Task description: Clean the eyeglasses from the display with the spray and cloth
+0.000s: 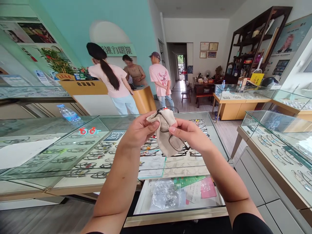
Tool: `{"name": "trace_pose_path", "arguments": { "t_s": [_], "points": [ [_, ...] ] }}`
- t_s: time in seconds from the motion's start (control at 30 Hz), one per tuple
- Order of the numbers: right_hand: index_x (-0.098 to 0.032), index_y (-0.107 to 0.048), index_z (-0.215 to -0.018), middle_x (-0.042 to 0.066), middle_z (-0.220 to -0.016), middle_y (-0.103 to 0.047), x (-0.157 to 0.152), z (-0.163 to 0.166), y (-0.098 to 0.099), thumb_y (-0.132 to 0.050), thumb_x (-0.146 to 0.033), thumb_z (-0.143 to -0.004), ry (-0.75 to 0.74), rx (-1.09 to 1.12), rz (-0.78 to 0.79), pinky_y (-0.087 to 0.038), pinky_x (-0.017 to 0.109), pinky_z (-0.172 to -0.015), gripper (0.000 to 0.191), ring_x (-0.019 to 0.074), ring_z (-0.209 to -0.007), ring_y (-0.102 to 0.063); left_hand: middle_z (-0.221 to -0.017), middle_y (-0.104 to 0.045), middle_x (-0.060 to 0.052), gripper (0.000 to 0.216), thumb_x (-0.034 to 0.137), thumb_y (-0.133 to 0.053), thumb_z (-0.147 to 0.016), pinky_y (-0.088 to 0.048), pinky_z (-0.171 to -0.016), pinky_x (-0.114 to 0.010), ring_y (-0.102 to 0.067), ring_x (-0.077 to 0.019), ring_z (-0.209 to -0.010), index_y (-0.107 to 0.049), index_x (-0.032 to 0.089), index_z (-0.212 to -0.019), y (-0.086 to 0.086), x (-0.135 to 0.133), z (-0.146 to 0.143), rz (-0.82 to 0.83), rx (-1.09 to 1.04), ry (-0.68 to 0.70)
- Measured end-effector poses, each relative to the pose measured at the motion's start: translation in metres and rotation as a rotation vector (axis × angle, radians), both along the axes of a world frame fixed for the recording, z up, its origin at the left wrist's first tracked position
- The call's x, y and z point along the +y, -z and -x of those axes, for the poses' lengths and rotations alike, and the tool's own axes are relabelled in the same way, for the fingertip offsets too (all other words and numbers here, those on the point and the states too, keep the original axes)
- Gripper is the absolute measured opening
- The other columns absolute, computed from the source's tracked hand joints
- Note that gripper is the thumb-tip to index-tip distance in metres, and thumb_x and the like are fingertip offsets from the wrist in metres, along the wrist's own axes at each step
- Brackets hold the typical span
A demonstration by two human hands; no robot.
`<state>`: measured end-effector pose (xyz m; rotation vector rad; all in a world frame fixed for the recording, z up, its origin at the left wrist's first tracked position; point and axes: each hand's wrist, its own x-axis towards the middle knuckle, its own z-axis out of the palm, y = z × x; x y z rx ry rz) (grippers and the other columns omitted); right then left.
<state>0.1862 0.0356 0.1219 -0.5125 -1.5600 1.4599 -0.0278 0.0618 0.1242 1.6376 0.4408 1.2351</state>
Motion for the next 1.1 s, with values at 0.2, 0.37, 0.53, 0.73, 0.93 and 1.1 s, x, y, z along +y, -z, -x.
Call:
{"name": "trace_pose_path", "arguments": {
  "t_s": [0.2,0.37,0.53,0.73,0.93,1.1],
  "points": [
    [-0.019,-0.066,-0.084,-0.002,-0.078,-0.063,0.000,0.001,0.001,-0.092,-0.063,-0.081,-0.029,0.025,0.032,-0.039,0.025,-0.063,0.051,0.0113,-0.067,-0.052,-0.085,-0.071,-0.001,0.041,0.037,-0.099,-0.079,-0.053,-0.062,-0.018,-0.064,-0.0111,-0.070,-0.074,0.018,-0.105,0.001,-0.002,-0.010,-0.067,-0.046,-0.002],
    [-0.019,-0.068,-0.085,-0.003,-0.080,-0.062,-0.001,0.007,0.003,-0.092,-0.064,-0.080,-0.031,0.061,0.019,-0.042,0.024,-0.069,0.052,0.0112,-0.072,-0.052,-0.080,-0.068,0.002,0.052,0.036,-0.107,-0.063,-0.053,-0.062,-0.018,-0.060,-0.0097,-0.067,-0.072,0.018,-0.096,0.001,-0.002,-0.016,-0.074,-0.093,-0.054],
    [-0.020,-0.068,-0.087,-0.002,-0.083,-0.061,0.001,0.010,0.007,-0.092,-0.065,-0.079,-0.025,0.053,0.029,-0.043,0.025,-0.072,0.052,0.0131,-0.076,-0.052,-0.068,-0.063,0.003,0.057,0.044,-0.110,-0.053,-0.047,-0.055,-0.019,-0.053,-0.0095,-0.060,-0.067,0.018,-0.080,0.000,-0.005,-0.023,-0.053,-0.132,-0.181],
    [-0.022,-0.066,-0.086,-0.002,-0.080,-0.060,0.004,0.011,0.009,-0.092,-0.067,-0.079,-0.051,0.023,0.032,-0.042,0.027,-0.068,0.053,0.0137,-0.073,-0.051,-0.064,-0.057,0.005,0.061,0.057,-0.106,-0.056,-0.040,-0.051,-0.020,-0.047,-0.0080,-0.056,-0.063,0.018,-0.073,0.007,0.000,-0.026,-0.045,-0.159,-0.269],
    [-0.021,-0.061,-0.083,-0.003,-0.077,-0.056,0.002,0.012,0.007,-0.090,-0.067,-0.081,-0.021,0.011,0.001,-0.039,0.025,-0.063,0.053,0.0122,-0.070,-0.047,-0.061,-0.050,0.005,0.060,0.066,-0.099,-0.069,-0.034,-0.050,-0.021,-0.041,-0.0068,-0.054,-0.063,0.018,-0.071,0.011,0.007,-0.023,-0.049,-0.186,-0.268],
    [-0.022,-0.059,-0.081,-0.003,-0.079,-0.052,0.003,0.011,0.007,-0.090,-0.068,-0.080,0.003,0.011,-0.012,-0.036,0.026,-0.065,0.056,0.0127,-0.072,-0.043,-0.060,-0.048,0.004,0.062,0.073,-0.088,-0.079,-0.036,-0.050,-0.023,-0.041,-0.0090,-0.054,-0.060,0.019,-0.068,0.004,0.002,-0.019,0.011,-0.141,-0.230]
  ]
}}
